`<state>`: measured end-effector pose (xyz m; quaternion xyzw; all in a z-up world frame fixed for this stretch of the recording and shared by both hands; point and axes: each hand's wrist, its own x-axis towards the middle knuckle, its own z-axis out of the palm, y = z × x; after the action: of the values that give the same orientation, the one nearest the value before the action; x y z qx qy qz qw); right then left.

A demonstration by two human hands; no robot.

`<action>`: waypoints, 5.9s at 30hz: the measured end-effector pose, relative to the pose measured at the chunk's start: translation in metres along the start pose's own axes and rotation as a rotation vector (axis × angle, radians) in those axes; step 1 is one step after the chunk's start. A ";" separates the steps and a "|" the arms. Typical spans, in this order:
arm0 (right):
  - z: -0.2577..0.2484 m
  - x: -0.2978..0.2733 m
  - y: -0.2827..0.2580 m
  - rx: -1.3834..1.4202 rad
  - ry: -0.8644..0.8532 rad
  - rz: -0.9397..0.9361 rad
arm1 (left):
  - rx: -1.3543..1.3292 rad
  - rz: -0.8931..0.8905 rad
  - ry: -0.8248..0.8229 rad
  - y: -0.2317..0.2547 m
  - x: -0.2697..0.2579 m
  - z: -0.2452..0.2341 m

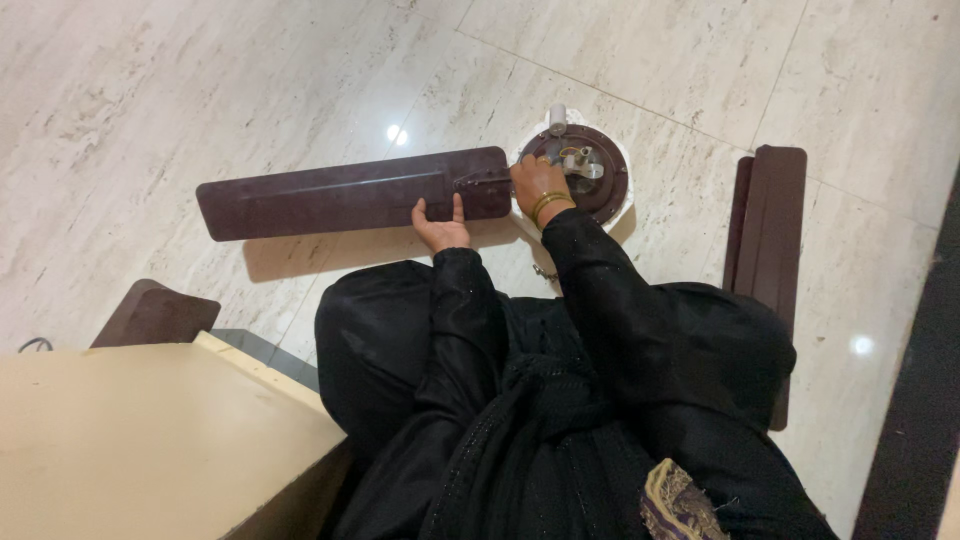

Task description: The person attaches two fan blades to the central motor housing on the floor, using a screwdriver to tighten the screws securing each blade.

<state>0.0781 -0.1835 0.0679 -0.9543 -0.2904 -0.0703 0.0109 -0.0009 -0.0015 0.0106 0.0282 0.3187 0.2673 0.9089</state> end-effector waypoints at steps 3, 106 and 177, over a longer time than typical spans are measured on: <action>0.006 -0.002 -0.005 -0.059 0.026 0.044 | 0.002 -0.002 0.023 -0.001 0.001 -0.002; -0.126 -0.043 0.010 0.793 0.557 0.038 | 0.022 0.014 0.053 -0.008 0.019 -0.016; -0.093 -0.062 0.028 0.940 0.473 0.575 | 0.046 0.040 0.028 -0.007 0.012 -0.013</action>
<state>0.0303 -0.2467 0.1517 -0.8459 -0.0104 -0.1388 0.5149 0.0023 -0.0026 -0.0079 0.0516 0.3370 0.2785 0.8979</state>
